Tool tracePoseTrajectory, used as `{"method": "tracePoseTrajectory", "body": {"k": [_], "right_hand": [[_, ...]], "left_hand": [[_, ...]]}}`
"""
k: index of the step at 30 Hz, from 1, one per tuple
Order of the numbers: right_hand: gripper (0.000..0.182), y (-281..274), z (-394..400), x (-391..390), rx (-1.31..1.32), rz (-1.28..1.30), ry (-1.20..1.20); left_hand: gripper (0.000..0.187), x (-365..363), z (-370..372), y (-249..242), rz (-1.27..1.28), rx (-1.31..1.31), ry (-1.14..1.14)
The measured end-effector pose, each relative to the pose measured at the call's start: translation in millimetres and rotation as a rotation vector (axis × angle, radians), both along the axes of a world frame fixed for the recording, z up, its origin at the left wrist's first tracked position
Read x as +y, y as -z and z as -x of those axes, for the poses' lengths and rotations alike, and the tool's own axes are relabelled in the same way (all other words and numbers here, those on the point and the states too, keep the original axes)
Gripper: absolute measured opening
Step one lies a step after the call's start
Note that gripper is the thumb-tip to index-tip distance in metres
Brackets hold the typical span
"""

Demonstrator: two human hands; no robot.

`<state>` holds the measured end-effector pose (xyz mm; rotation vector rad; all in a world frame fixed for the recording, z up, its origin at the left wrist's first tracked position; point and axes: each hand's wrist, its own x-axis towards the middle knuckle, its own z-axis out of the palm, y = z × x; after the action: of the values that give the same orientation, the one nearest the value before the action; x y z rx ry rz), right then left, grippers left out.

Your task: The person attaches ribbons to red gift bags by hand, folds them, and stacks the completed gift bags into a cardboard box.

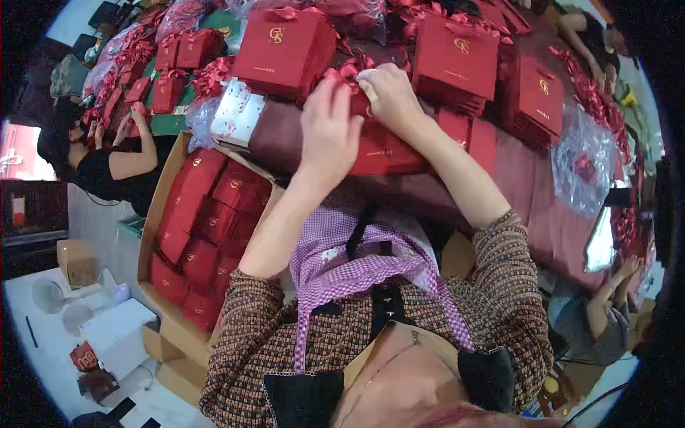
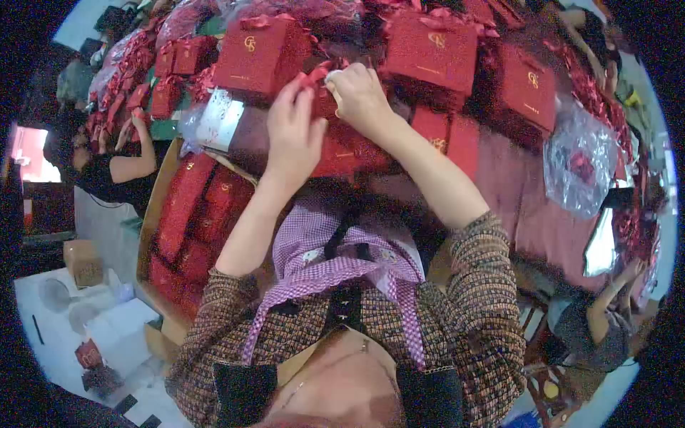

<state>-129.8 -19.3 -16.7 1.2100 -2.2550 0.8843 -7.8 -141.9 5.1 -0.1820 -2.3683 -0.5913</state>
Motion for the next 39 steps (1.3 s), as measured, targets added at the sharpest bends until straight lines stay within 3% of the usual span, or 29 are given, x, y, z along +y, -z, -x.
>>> {"method": "tracePoseTrajectory", "body": {"k": [3, 5, 12, 16, 19, 23, 26, 28, 31, 33, 35, 38, 39], "right_hand": [[0.012, 17.2, 7.3, -3.2, 0.085, 0.141, -0.055], [0.022, 21.9, 5.4, -2.2, 0.034, 0.066, -0.046], [0.025, -45.2, -24.1, 14.0, -0.153, 0.126, -0.203], [0.023, -66.1, -50.0, 88.1, -0.243, -0.02, -0.121], [0.022, -57.5, -66.4, 150.6, -0.204, -0.07, 0.13], [0.022, -37.1, -83.3, 239.8, -0.348, 0.043, 0.429], [0.022, -27.5, -102.7, 277.0, -0.407, 0.108, 0.61], [0.022, -20.1, -113.2, 297.0, -0.489, 0.213, 0.699], [0.022, -18.5, -125.0, 308.6, -0.516, 0.227, 0.797], [0.022, -15.0, -130.5, 323.6, -0.483, 0.286, 0.784], [0.021, -15.4, -134.0, 327.3, -0.535, 0.354, 0.754], [0.02, -25.7, -135.8, 333.2, -0.504, 0.564, 0.673], [0.02, -41.3, -136.9, 333.9, -0.398, 0.525, 0.691]], "left_hand": [[0.064, 10.7, -4.3, 24.7, 0.169, -0.288, 0.016], [0.075, 10.7, -6.4, 34.7, 0.168, -0.424, 0.036], [0.073, 11.6, -4.9, 40.9, 0.228, -0.42, -0.03], [0.067, 15.9, -4.7, 31.5, 0.146, -0.372, -0.02], [0.059, 16.9, -11.7, 5.7, 0.106, -0.263, -0.018], [0.039, 33.6, -17.9, -25.7, 0.021, 0.005, -0.036], [0.031, 50.8, -19.7, -27.3, -0.108, -0.021, 0.133], [0.031, 76.9, -18.8, -19.3, -0.156, -0.083, 0.277], [0.042, 113.7, -8.2, -9.0, 0.026, -0.286, 0.3], [0.046, 141.0, 6.0, -4.2, 0.13, -0.266, 0.319], [0.046, 158.3, 20.9, -3.3, 0.143, -0.417, 0.314], [0.052, 171.6, 39.8, 16.4, 0.318, -0.388, 0.146], [0.057, 172.3, 43.9, 24.0, 0.309, -0.389, 0.128]]}}
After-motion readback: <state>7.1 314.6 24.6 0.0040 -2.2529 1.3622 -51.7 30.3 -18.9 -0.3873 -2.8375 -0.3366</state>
